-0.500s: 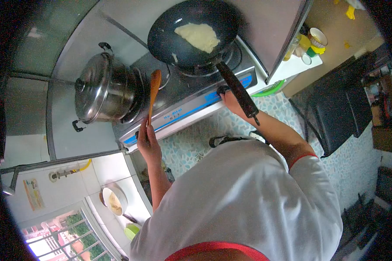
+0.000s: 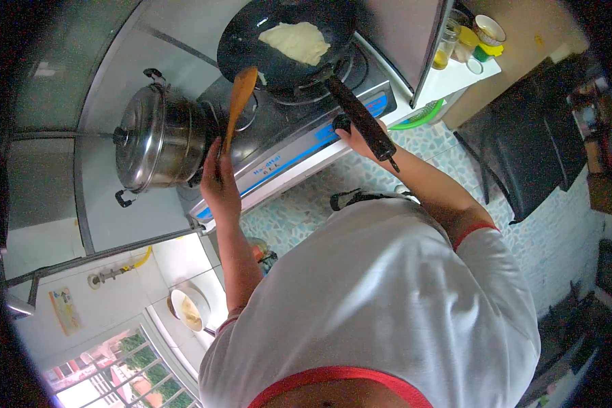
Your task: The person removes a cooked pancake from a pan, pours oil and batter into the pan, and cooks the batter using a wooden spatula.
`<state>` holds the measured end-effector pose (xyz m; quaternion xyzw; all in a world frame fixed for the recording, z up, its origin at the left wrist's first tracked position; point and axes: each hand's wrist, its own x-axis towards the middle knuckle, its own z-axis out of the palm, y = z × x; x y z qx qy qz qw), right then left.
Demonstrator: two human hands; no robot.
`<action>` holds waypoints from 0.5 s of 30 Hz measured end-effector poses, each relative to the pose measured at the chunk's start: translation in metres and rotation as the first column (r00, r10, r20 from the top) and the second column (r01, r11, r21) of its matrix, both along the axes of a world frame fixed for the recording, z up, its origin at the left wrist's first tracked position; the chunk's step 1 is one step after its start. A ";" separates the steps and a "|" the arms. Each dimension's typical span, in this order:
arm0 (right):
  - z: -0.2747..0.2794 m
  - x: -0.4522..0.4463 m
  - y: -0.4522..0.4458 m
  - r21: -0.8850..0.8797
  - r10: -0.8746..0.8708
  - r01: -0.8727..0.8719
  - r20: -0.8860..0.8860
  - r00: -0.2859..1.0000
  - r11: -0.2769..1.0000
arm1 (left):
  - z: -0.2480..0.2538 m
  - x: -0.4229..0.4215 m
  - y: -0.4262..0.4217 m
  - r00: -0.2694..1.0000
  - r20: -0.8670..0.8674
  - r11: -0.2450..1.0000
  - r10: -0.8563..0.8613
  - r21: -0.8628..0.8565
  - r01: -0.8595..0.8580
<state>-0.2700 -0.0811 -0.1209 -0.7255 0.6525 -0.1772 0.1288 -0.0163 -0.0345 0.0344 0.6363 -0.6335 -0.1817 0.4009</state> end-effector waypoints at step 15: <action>0.091 -0.047 0.038 0.491 -0.474 -0.300 0.871 0.133 0.818 | 0.030 -0.113 -0.143 0.227 0.849 0.853 -0.476 0.383 0.355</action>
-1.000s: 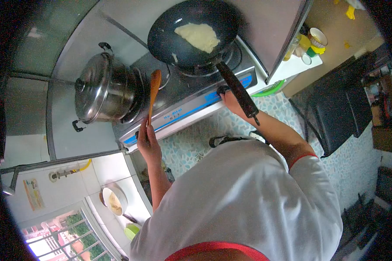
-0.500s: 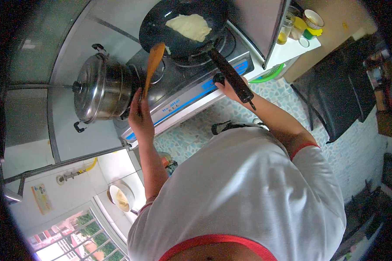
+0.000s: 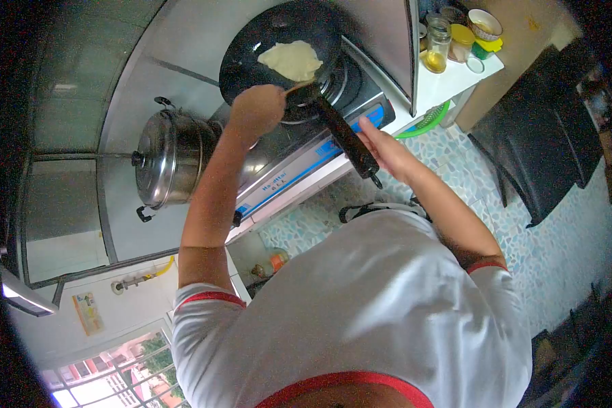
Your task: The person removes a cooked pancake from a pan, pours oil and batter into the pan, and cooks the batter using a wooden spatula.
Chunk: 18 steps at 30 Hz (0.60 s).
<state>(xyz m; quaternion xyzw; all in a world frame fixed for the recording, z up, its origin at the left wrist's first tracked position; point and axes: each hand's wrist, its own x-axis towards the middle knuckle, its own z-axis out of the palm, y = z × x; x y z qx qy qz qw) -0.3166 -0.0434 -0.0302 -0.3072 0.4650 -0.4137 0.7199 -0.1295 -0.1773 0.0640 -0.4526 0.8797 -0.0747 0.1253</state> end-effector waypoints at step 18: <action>0.011 0.002 0.000 -0.055 0.115 -0.110 0.101 0.988 0.992 | -0.010 0.020 -0.081 0.868 -0.124 0.874 0.482 -0.005 -0.486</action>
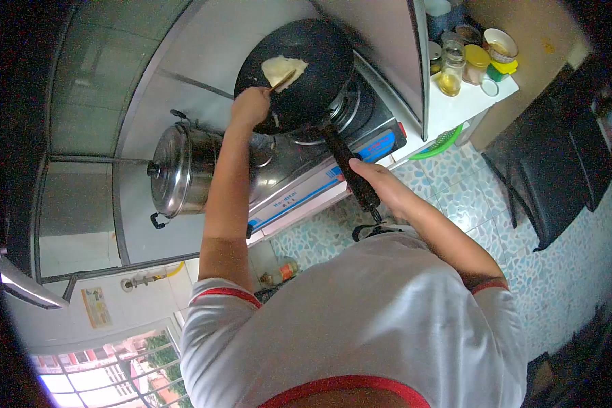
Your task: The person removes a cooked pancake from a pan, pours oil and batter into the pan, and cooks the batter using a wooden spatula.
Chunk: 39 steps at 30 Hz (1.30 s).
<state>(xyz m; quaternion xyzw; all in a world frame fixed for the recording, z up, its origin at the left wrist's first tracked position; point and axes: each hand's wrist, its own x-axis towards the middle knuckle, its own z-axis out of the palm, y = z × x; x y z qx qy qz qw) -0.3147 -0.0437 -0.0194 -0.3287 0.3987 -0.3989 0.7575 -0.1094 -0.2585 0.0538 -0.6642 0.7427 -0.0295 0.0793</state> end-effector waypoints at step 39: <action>0.019 0.011 0.013 0.099 -0.081 0.071 0.105 0.991 0.993 | 0.072 0.084 0.000 0.950 0.037 0.942 -0.309 0.149 0.301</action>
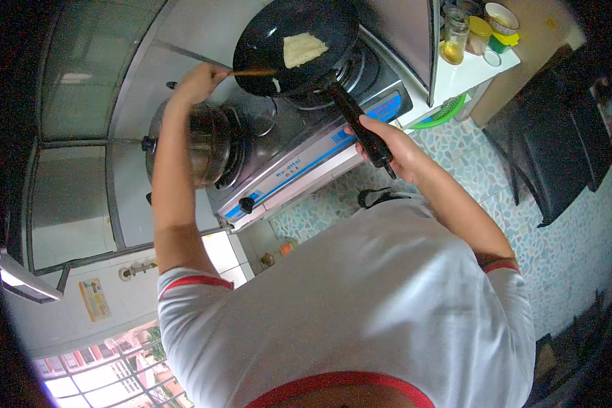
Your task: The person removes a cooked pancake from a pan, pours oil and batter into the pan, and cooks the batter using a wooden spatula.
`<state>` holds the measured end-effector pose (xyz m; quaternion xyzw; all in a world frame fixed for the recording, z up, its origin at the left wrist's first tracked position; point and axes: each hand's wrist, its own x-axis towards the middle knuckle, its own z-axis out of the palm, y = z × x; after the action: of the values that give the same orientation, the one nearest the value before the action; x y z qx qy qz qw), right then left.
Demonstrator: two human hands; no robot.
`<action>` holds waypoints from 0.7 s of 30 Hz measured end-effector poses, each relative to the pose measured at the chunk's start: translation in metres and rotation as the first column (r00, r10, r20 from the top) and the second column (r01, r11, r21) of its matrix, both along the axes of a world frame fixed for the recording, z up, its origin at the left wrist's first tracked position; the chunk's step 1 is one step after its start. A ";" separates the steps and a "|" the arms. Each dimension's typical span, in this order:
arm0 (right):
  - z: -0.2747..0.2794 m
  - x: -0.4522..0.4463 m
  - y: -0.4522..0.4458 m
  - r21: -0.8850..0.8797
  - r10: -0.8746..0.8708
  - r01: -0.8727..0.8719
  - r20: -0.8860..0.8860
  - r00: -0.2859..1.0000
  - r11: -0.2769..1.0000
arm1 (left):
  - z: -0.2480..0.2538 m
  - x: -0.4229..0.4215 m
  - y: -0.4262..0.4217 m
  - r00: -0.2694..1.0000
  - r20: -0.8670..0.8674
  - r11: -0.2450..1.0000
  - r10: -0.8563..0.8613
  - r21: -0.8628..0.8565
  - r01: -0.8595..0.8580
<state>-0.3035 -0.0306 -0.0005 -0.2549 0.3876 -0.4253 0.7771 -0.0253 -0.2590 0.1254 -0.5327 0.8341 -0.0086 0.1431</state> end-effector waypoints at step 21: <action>-0.002 0.000 0.002 0.014 -0.037 0.037 0.038 0.999 0.999 | -0.057 -0.023 0.033 0.997 -0.040 0.993 0.072 -0.087 -0.075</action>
<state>-0.3033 -0.0290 -0.0030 -0.2344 0.3803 -0.4417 0.7780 -0.0483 -0.2264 0.0684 -0.5688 0.8153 -0.0303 0.1045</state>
